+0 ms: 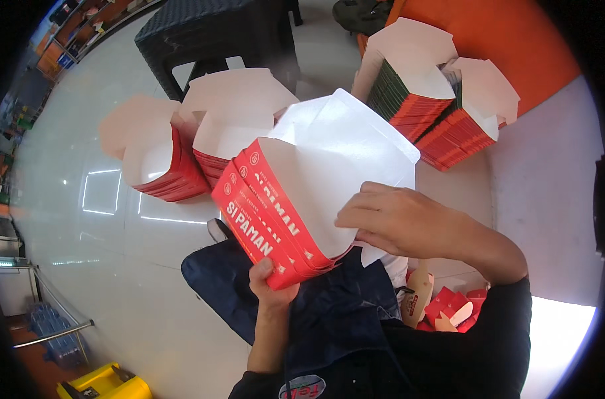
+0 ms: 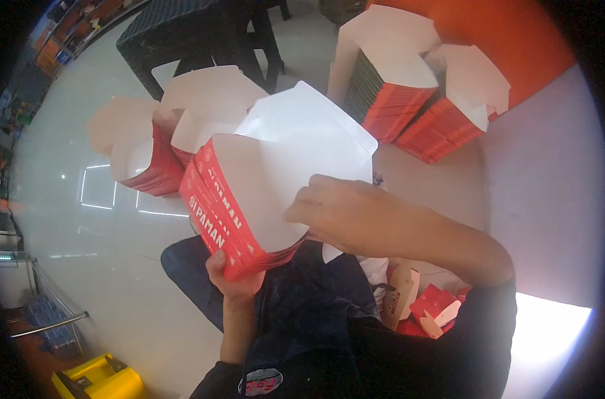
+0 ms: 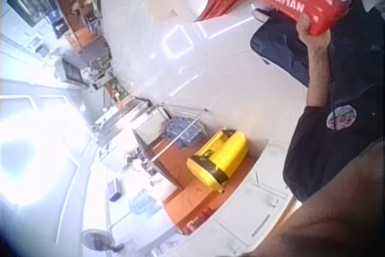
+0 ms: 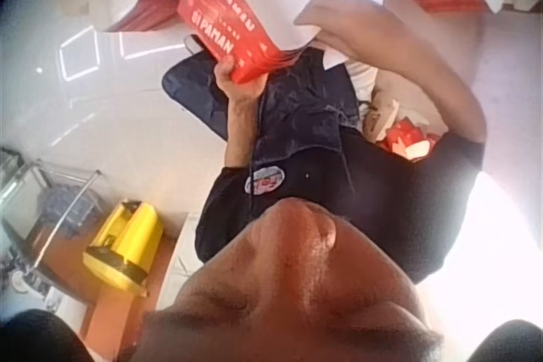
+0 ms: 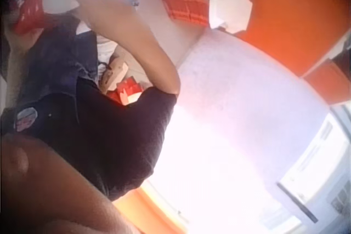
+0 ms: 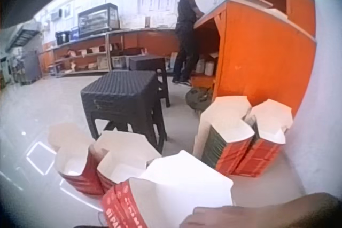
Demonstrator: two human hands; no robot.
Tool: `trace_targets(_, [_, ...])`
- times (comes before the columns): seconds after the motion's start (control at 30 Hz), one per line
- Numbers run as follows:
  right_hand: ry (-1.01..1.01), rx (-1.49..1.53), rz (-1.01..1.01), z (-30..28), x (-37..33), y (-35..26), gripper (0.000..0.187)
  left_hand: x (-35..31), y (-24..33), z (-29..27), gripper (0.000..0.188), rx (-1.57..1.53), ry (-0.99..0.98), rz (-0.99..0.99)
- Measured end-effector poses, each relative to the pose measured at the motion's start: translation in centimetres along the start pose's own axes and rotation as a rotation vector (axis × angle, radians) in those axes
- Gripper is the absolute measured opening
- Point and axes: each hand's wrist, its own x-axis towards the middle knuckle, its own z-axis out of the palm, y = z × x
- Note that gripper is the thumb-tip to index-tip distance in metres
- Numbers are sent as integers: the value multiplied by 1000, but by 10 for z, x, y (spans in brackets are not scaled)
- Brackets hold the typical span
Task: The person sits on the floor and assembles red and white cardboard food boxes by hand. They fold the flaps, tuck the tabs into slots, and stack the finished boxes into a pile.
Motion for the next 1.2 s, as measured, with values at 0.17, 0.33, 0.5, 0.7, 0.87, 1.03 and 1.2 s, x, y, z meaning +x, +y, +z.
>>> trace_targets(0.17, [-114,440,119,-17,-10,-2,24,-22,-4,-25,75,569,-64,-8])
trace_targets(0.33, [219,1044,604,-8,8,-4,28,-27,-1,-27,59,1117,-395,59])
trace_targets(0.5, [141,1095,597,-12,9,-13,31,-27,6,-11,46,1409,-454,132])
trace_targets(0.7, [125,974,442,-19,8,-11,29,-33,25,-62,41,1549,-317,216])
trace_targets(0.87, [670,216,714,-9,-117,5,33,-12,47,-115,67,1965,-478,1496])
trace_targets(1.03, [-53,82,1504,111,-269,-46,55,-6,55,-86,76,2026,-462,1493])
trace_targets(1.2, [-308,227,1485,210,-289,-118,45,-3,56,-84,76,1899,-488,1339])
